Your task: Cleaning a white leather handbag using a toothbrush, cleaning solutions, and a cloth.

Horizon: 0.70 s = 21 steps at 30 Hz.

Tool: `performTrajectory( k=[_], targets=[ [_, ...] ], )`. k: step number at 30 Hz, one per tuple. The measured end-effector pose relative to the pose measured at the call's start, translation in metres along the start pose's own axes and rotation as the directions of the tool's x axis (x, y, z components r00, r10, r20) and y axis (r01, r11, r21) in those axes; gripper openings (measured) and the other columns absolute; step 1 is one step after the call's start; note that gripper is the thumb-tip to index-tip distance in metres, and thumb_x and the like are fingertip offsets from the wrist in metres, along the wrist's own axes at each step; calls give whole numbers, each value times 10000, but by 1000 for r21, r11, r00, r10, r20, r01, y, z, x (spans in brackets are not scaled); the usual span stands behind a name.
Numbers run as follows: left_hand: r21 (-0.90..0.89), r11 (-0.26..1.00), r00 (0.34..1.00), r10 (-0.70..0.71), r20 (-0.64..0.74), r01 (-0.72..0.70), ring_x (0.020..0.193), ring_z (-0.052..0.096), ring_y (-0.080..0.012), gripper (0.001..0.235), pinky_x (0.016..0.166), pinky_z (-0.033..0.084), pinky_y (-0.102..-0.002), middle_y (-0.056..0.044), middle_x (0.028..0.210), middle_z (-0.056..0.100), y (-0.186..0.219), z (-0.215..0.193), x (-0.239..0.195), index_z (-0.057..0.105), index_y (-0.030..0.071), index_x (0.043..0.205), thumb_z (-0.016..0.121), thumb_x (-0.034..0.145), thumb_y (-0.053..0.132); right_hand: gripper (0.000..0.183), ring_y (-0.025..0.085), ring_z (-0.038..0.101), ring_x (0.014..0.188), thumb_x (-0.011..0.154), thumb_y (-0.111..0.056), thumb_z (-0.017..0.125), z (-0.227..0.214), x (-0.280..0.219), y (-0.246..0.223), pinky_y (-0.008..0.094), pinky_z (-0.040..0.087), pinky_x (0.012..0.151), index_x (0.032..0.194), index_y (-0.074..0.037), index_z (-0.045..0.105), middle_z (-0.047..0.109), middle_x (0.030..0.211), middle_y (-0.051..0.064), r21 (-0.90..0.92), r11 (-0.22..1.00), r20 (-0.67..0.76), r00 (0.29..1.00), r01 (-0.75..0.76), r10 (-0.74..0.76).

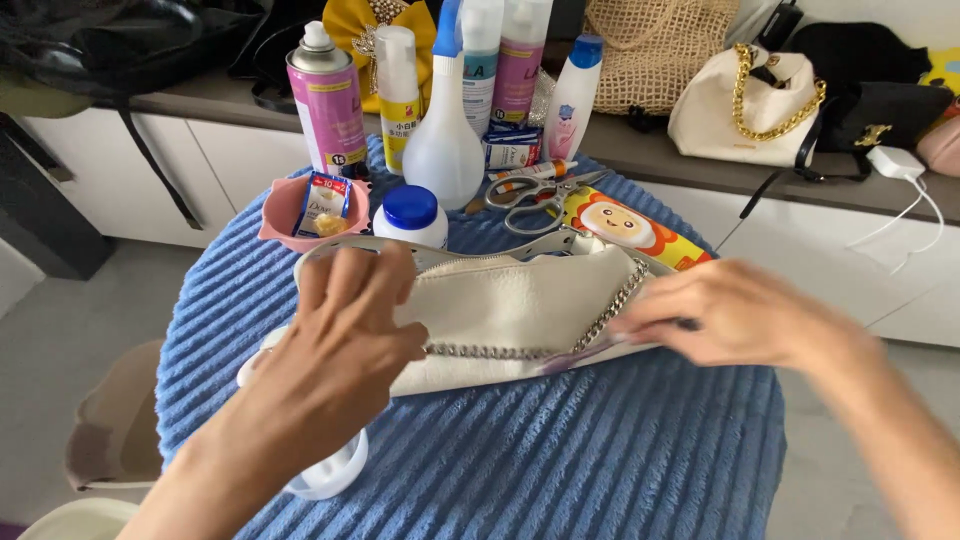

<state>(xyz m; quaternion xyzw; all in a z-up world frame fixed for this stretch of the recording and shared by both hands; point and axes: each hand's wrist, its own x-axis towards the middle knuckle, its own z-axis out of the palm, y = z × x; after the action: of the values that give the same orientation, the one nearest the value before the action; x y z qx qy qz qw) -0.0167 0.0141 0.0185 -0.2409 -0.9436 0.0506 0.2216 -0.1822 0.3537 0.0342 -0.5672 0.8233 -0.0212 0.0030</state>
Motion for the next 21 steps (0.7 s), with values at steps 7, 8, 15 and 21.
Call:
performTrajectory(
  k=[7,8,15,21],
  targets=[
    [-270,947,952,-234,-198,176,1151,369,-415,147,866,338,-593,-198,1282,403,-7,7,12,618,93,852,609,965,187,215,54,672,641,876,-122,763,-2,16,-54,201,590,640,1091,-137,763,792,871,-35,132,981,-542,839,140,-47],
    [-354,917,946,-265,-189,186,1232,344,-431,229,901,331,-621,-222,1342,391,-10,6,15,613,65,850,550,1018,209,214,47,603,608,931,-113,730,9,22,-63,185,513,540,1139,-159,741,771,853,-49,158,979,-624,782,126,0],
    [-608,763,925,-361,-117,221,880,531,-262,185,792,408,-405,-104,946,589,-32,6,24,580,43,946,527,1060,179,231,58,487,506,949,-91,683,46,32,-63,216,394,435,1176,-76,720,783,990,35,312,950,-643,740,17,198],
    [-665,550,763,-645,47,505,1006,791,-213,115,900,460,-426,-15,927,845,-22,-2,30,548,96,969,509,1021,191,351,44,429,482,1017,-50,622,49,52,-87,166,339,357,1368,-69,611,730,875,47,317,948,-733,643,36,221]
  ],
)
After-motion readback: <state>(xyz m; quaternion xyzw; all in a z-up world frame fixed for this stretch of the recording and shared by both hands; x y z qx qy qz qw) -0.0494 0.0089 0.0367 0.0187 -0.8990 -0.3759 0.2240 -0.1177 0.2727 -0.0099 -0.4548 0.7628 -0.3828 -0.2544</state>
